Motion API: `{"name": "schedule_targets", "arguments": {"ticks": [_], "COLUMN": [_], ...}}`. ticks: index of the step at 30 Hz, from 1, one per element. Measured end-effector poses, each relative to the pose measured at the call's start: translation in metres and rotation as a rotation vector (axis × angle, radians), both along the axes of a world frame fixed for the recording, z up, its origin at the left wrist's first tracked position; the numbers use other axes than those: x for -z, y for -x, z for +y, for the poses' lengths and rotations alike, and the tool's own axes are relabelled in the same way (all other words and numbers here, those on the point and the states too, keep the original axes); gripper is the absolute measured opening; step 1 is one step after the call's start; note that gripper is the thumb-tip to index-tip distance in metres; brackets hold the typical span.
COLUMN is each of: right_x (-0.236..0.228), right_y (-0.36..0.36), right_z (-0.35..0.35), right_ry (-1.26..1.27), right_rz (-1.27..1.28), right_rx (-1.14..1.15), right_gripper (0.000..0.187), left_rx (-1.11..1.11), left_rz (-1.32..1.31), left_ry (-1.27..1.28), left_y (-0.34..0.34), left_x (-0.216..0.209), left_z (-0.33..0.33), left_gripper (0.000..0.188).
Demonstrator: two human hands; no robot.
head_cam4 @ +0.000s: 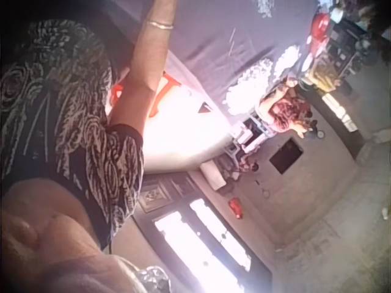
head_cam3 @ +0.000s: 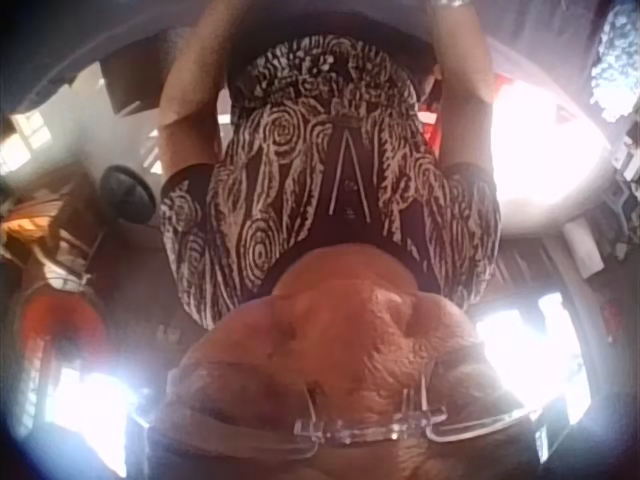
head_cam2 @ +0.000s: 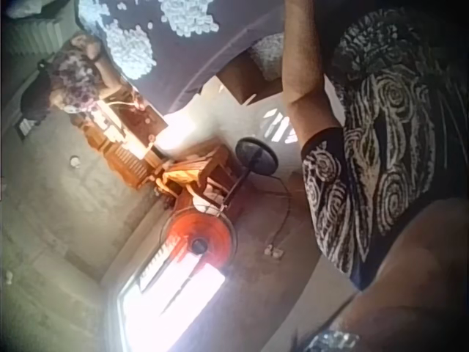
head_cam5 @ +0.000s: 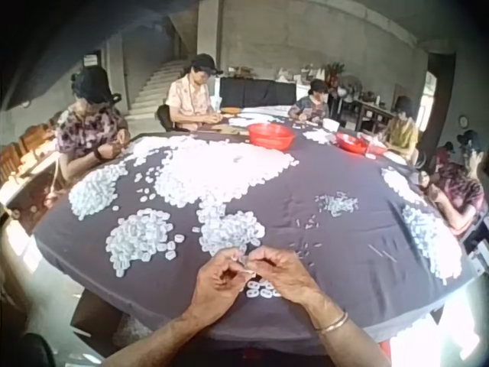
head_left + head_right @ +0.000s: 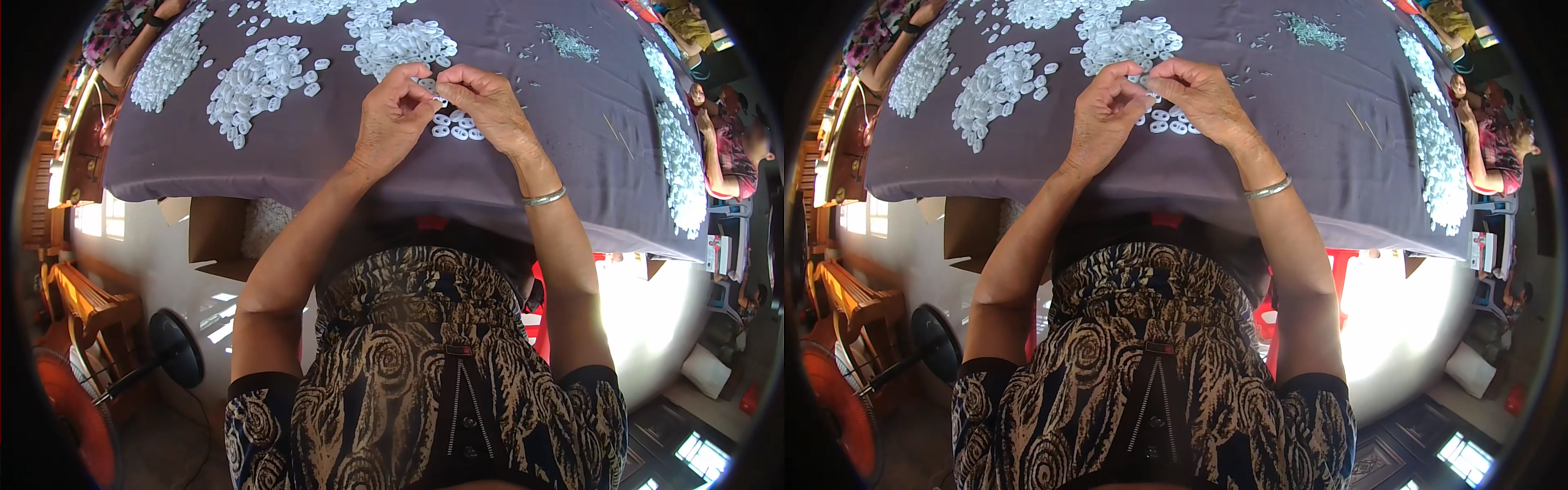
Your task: Manually sorting and inspecting small white plastic components on a table in a manufacturing facility.
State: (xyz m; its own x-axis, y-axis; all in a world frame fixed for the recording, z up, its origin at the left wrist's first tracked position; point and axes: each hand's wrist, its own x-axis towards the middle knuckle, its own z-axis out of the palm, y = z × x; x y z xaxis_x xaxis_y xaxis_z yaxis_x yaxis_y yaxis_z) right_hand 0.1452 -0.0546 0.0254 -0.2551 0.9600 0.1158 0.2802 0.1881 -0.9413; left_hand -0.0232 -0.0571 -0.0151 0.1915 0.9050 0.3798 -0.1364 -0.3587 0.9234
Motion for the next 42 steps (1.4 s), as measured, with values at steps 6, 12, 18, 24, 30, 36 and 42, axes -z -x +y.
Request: {"name": "schedule_targets", "arguments": {"ticks": [6,12,18,24,30,36,42], "right_x": [-0.003,-0.003,-0.006,-0.004,-0.007,-0.021,-0.025], "right_y": [0.002,0.002,0.003,0.007,0.007,-0.006,-0.014], "right_z": [-0.002,-0.002,-0.001,-0.001,-0.002,-0.009,-0.036], "right_ry": [-0.031,-0.049,-0.069,-0.082,-0.094,-0.149,-0.271], "right_rz": [-0.144,-0.199,-0.236,-0.268,-0.309,-0.173,-0.546], "right_rx": [0.000,0.018,-0.003,0.054,0.053,0.116,0.030], "right_gripper": [0.019,0.020,0.017,0.016,0.014,0.012,0.008], "left_rx": [-0.012,-0.022,-0.036,-0.062,-0.052,-0.028,-0.048], "left_rz": [0.021,0.020,0.022,-0.030,0.019,-0.003,-0.013], "left_ry": [0.007,0.006,0.000,-0.007,0.019,0.036,-0.020], "left_y": [0.000,0.000,-0.001,-0.002,-0.001,0.002,0.001], "left_x": [0.000,0.001,0.002,0.010,0.004,-0.001,-0.001], "left_z": [-0.001,-0.001,-0.002,0.004,0.003,0.000,0.001], "left_gripper": [0.035,0.035,0.034,0.018,0.020,0.028,0.031]}}
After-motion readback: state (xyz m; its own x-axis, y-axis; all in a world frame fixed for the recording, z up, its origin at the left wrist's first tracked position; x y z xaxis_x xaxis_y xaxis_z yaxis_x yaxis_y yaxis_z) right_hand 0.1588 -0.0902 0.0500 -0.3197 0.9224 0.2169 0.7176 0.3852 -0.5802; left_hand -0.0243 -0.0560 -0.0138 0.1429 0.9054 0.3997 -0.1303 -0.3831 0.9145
